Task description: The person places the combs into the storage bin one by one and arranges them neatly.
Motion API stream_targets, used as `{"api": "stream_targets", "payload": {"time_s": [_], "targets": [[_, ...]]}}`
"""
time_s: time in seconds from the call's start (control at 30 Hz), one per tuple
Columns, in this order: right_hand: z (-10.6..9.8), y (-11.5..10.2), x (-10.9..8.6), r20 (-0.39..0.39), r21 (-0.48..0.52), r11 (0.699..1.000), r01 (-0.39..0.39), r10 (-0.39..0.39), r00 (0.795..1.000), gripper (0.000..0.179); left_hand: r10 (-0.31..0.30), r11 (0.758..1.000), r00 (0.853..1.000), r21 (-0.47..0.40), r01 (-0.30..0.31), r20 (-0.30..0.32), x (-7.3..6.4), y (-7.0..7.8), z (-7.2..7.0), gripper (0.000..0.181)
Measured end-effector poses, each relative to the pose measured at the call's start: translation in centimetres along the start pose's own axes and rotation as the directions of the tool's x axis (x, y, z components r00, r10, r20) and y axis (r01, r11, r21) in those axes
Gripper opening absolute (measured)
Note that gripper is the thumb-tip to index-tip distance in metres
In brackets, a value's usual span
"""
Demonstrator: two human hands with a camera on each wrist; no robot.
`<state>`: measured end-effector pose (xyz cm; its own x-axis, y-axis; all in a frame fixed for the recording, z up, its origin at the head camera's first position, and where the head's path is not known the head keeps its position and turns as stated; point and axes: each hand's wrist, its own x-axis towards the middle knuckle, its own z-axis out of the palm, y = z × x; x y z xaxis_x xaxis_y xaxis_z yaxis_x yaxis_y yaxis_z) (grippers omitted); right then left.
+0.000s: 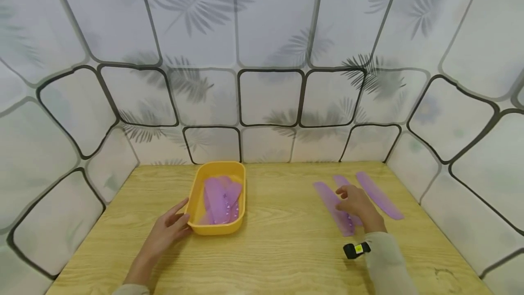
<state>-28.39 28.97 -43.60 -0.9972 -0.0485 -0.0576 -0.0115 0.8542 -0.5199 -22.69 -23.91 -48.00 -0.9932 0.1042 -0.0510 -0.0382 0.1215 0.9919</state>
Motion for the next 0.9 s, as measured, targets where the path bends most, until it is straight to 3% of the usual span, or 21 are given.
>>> {"api": "stream_targets", "payload": {"time_s": [0.37,0.57,0.77,0.9], "targets": [[0.5,0.9,0.4,-0.003,-0.021,1.000,-0.015,0.015,1.000,0.050,-0.004,1.000,1.000,-0.002,0.004,-0.005,-0.1,-0.2,0.0,0.062],[1.2,1.2,0.5,-0.003,-0.013,0.999,-0.040,0.039,0.999,0.060,-0.004,1.000,1.000,-0.005,0.004,-0.005,-0.1,-0.2,0.0,0.062],[1.5,1.0,0.4,-0.031,-0.102,0.994,-0.043,0.040,0.999,0.063,0.002,1.000,1.000,-0.002,-0.002,-0.004,-0.1,0.0,0.0,0.062],[1.6,1.0,0.3,-0.028,-0.098,0.995,-0.035,0.032,0.999,0.059,0.001,1.000,1.000,0.003,-0.001,-0.010,-0.1,0.1,0.1,0.062]]}}
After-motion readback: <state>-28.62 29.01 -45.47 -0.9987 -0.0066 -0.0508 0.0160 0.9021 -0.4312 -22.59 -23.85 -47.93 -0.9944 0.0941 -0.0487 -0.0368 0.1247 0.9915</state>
